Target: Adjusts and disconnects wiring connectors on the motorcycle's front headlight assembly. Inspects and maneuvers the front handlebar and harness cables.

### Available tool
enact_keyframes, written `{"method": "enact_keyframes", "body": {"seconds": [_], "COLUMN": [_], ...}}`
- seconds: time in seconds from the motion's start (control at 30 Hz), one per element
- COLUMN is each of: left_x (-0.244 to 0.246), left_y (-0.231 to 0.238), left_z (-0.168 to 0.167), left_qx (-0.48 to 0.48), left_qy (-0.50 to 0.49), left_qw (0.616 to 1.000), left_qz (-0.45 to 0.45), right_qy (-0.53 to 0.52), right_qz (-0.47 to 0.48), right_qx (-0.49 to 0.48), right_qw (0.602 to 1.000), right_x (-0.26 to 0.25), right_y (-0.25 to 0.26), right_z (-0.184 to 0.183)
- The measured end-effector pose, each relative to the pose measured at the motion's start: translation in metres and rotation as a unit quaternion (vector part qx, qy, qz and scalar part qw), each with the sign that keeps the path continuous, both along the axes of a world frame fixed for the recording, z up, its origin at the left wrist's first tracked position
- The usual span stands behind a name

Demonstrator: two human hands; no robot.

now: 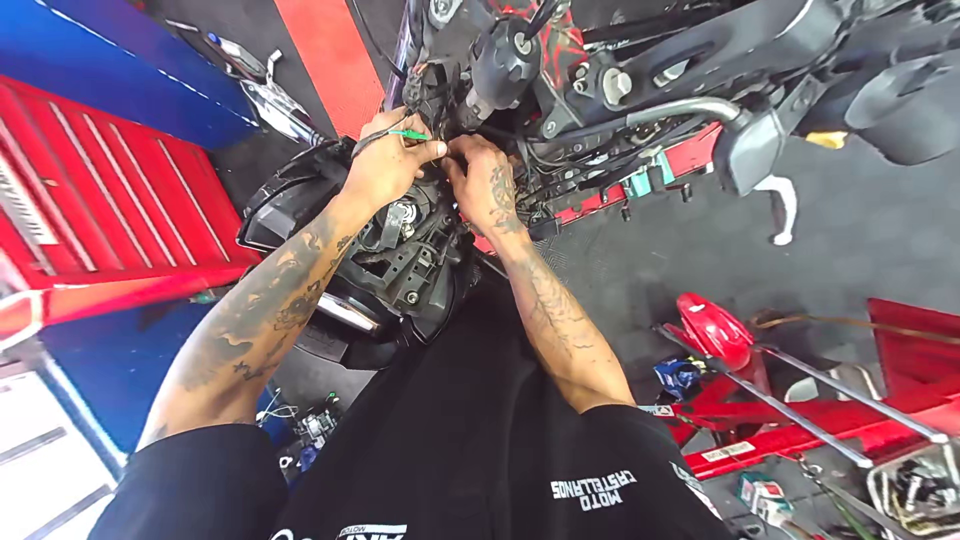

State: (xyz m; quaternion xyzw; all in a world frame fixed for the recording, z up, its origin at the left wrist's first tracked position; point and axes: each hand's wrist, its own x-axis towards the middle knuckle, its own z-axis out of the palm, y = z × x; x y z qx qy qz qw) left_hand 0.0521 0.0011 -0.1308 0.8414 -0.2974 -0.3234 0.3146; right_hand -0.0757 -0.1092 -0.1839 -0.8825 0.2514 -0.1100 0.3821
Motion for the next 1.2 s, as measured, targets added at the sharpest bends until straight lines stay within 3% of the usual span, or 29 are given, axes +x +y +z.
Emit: {"method": "enact_keyframes", "body": {"seconds": [0.13, 0.57, 1.0, 1.2], "left_x": [0.002, 0.002, 0.008, 0.007], "left_y": [0.006, 0.006, -0.009, -0.018], "left_z": [-0.001, 0.001, 0.012, 0.011], "left_qx": [-0.046, 0.005, 0.023, 0.061], "left_qy": [0.05, -0.009, 0.154, 0.219], "left_qw": [0.997, 0.997, 0.988, 0.97], "left_qz": [-0.032, -0.073, 0.01, 0.09], "right_qy": [0.004, 0.019, 0.008, -0.085], "right_qz": [0.021, -0.003, -0.023, -0.032], "right_qx": [0.008, 0.045, -0.024, -0.128], "right_qw": [1.0, 0.999, 0.999, 0.988], "right_x": [-0.002, -0.005, -0.007, -0.01], "right_y": [-0.001, -0.004, 0.002, 0.013], "right_z": [0.002, 0.007, 0.012, -0.006]}}
